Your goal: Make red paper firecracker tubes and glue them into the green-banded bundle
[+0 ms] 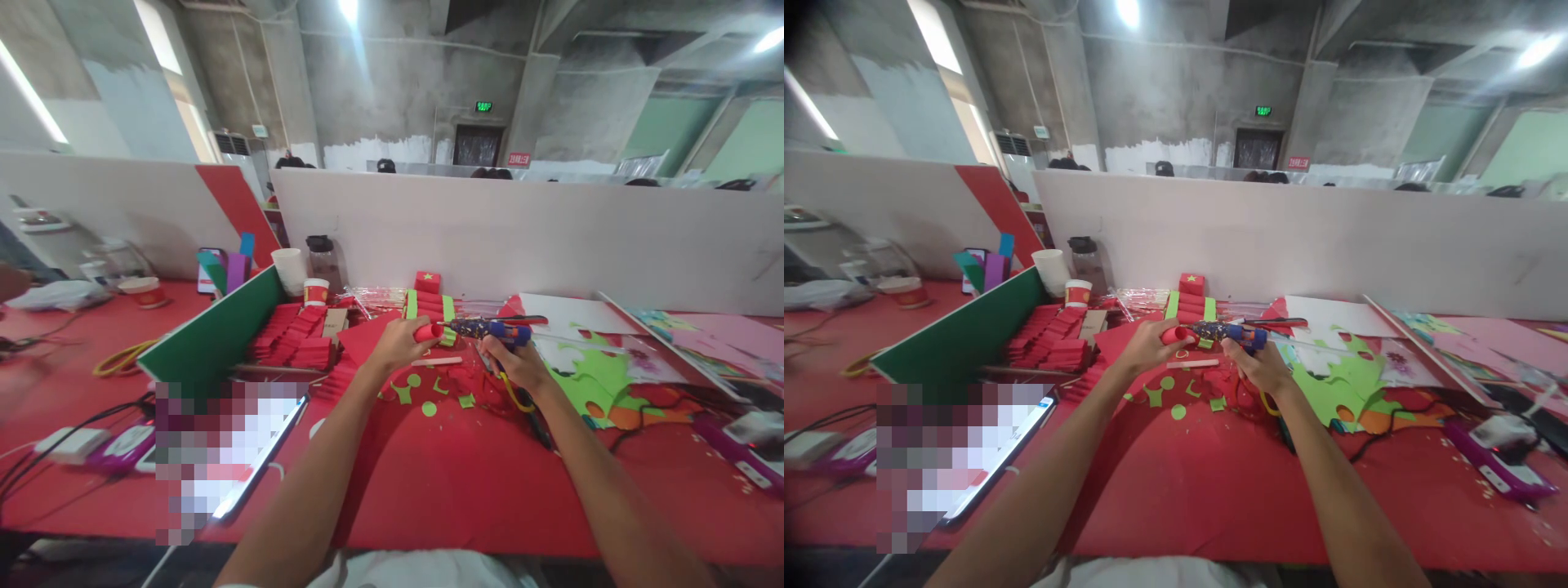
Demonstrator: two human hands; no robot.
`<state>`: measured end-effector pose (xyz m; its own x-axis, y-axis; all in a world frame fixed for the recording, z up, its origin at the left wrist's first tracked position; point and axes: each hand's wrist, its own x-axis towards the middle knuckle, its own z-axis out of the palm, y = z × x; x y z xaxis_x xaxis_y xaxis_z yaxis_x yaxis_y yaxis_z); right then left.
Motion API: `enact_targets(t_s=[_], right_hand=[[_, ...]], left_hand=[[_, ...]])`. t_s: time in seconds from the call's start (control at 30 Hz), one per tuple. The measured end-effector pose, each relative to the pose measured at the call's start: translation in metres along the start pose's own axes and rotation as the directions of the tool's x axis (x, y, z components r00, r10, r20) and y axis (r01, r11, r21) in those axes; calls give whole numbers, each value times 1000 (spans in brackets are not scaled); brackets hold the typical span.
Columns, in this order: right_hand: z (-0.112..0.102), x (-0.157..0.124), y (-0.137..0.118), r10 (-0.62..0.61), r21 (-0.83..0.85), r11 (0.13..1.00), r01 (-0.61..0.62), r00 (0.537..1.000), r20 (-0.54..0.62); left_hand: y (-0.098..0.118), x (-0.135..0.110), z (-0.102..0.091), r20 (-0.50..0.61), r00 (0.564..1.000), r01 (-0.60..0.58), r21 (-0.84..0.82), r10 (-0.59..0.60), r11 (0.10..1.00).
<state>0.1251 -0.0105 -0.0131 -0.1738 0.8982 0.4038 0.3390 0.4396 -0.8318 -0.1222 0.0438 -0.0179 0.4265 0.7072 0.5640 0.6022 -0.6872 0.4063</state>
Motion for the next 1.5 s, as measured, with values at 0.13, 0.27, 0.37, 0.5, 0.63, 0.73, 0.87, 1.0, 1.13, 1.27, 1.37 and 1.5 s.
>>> enact_targets(t_s=[0.13,0.27,0.37,0.5,0.63,0.73,0.87,1.0,1.13,1.27,1.37,1.5], right_hand=[[1,1,1,-51,-50,997,51,999,16],[2,2,2,-73,-81,994,75,997,23],[1,2,2,-61,-94,994,63,998,28],[1,3,2,-69,-107,992,71,997,20],[1,2,1,-71,-106,992,73,997,21],[1,2,0,-81,-120,989,84,996,24],[1,2,-1,-87,-152,984,90,996,26],[1,2,-2,-69,-148,986,71,997,17],[2,2,-3,-77,-149,986,79,997,17],[1,2,-5,-75,-145,986,77,997,22],[1,2,-5,-75,-140,987,75,997,8],[2,2,-5,-72,-136,988,71,997,-5]], left_hand=[[0,1,1,-10,1000,-11,19,11,1000],[-2,1,1,-1,1000,-14,23,14,1000],[-3,1,2,1,1000,-26,10,26,1000],[-3,1,2,-2,1000,-23,2,23,1000],[-3,1,2,-1,1000,-21,-3,21,1000],[-3,1,2,-1,1000,-25,-4,25,1000],[-2,1,2,1,1000,-22,0,22,1000],[-2,1,1,0,1000,-23,-1,23,1000],[-3,1,1,-3,1000,-27,-5,27,1000],[-3,1,0,3,1000,-28,-7,28,1000],[-2,1,0,-3,1000,-30,-9,30,1000],[-3,1,1,-8,1000,-29,-3,29,1000]])
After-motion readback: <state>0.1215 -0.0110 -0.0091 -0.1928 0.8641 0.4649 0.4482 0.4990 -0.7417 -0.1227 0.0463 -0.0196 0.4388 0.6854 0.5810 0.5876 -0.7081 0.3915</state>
